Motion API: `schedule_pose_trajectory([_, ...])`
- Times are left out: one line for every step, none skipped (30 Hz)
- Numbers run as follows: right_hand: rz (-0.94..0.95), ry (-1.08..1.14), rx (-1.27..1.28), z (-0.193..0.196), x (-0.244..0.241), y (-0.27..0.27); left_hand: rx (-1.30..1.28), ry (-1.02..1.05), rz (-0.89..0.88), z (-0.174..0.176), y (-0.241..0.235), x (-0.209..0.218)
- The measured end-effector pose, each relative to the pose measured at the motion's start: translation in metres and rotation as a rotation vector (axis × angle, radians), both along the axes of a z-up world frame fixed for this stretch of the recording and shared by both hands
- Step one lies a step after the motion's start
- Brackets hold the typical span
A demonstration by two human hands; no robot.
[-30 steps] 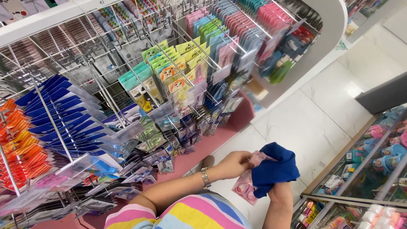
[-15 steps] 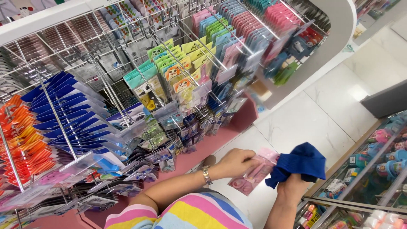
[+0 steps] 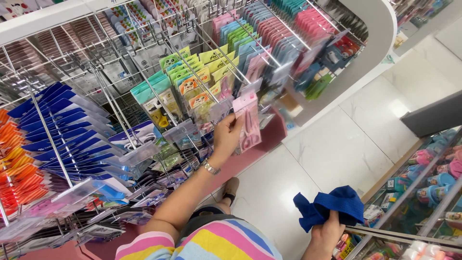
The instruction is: Wiping down and cleaning various stationery and toy packages on shelves using a blue cloth.
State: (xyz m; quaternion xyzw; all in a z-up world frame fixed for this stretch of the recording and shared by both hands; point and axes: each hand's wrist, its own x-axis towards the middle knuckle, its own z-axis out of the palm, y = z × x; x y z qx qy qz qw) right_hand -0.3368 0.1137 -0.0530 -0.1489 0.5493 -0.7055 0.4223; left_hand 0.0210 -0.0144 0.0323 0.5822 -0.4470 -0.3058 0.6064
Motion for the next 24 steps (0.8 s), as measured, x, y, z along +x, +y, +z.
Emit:
schedule_pose_trajectory([0.015,-0.006,-0.016,-0.012,-0.005,0.002,-0.002,-0.005,0.021,0.001,-0.004,0.002])
schedule_pose_trajectory([0.017,-0.004,-0.016,-0.023,-0.011,0.003,-0.002,-0.003,0.023,0.004,-0.007,0.002])
schedule_pose_trajectory([0.025,-0.014,-0.025,-0.034,-0.017,0.004,-0.012,-0.010,0.034,0.006,-0.010,0.003])
schedule_pose_trajectory([0.034,-0.024,-0.033,-0.044,-0.022,0.005,-0.021,-0.017,0.046,0.009,-0.013,0.004])
schedule_pose_trajectory([0.037,-0.022,-0.033,-0.044,-0.022,0.006,-0.020,-0.015,0.049,0.011,-0.015,0.004])
schedule_pose_trajectory([0.032,-0.027,-0.008,-0.044,-0.022,0.006,-0.034,-0.013,0.056,0.012,-0.017,0.005])
schedule_pose_trajectory([0.027,-0.032,0.017,-0.043,-0.022,0.007,-0.048,-0.012,0.062,0.014,-0.019,0.005])
schedule_pose_trajectory([0.028,-0.030,0.017,-0.047,-0.023,0.007,-0.048,-0.010,0.063,0.016,-0.019,0.005])
schedule_pose_trajectory([0.018,-0.030,0.016,-0.050,-0.025,0.006,-0.072,-0.014,0.074,0.019,-0.020,0.005])
schedule_pose_trajectory([0.006,-0.031,0.015,-0.053,-0.026,0.007,-0.096,-0.019,0.081,0.021,-0.021,0.004])
schedule_pose_trajectory([0.004,-0.030,0.016,-0.054,-0.027,0.008,-0.095,-0.017,0.080,0.020,-0.021,0.004])
schedule_pose_trajectory([-0.004,-0.027,0.023,-0.056,-0.027,0.008,-0.107,-0.051,0.085,0.019,-0.022,0.003])
schedule_pose_trajectory([-0.012,-0.024,0.030,-0.057,-0.027,0.009,-0.120,-0.084,0.089,0.018,-0.022,0.003])
schedule_pose_trajectory([-0.014,-0.024,0.033,-0.058,-0.027,0.010,-0.117,-0.084,0.087,0.023,-0.020,0.002])
schedule_pose_trajectory([0.008,-0.029,0.032,-0.059,-0.026,0.011,-0.140,-0.127,0.092,0.028,-0.018,0.001])
schedule_pose_trajectory([0.032,-0.036,0.028,-0.060,-0.025,0.011,-0.167,-0.170,0.097,0.033,-0.016,0.001])
schedule_pose_trajectory([0.031,-0.038,0.028,-0.058,-0.023,0.010,-0.166,-0.172,0.096,0.034,-0.016,0.001])
schedule_pose_trajectory([0.019,-0.031,0.067,-0.055,-0.020,0.011,-0.209,-0.168,0.084,0.035,-0.015,0.001])
schedule_pose_trajectory([0.008,-0.024,0.105,-0.053,-0.018,0.011,-0.251,-0.165,0.072,0.036,-0.014,0.001])
schedule_pose_trajectory([0.006,-0.026,0.107,-0.052,-0.017,0.012,-0.249,-0.166,0.069,0.032,-0.015,0.002])
schedule_pose_trajectory([0.009,-0.036,0.106,-0.051,-0.017,0.013,-0.216,-0.137,0.064,0.028,-0.016,0.003])
schedule_pose_trajectory([0.011,-0.047,0.104,-0.050,-0.016,0.014,-0.184,-0.107,0.058,0.024,-0.018,0.004])
schedule_pose_trajectory([0.009,-0.049,0.106,-0.053,-0.017,0.014,-0.182,-0.109,0.055,0.020,-0.019,0.005])
schedule_pose_trajectory([-0.003,-0.045,0.126,-0.056,-0.018,0.014,-0.192,-0.101,0.063,0.017,-0.022,0.007])
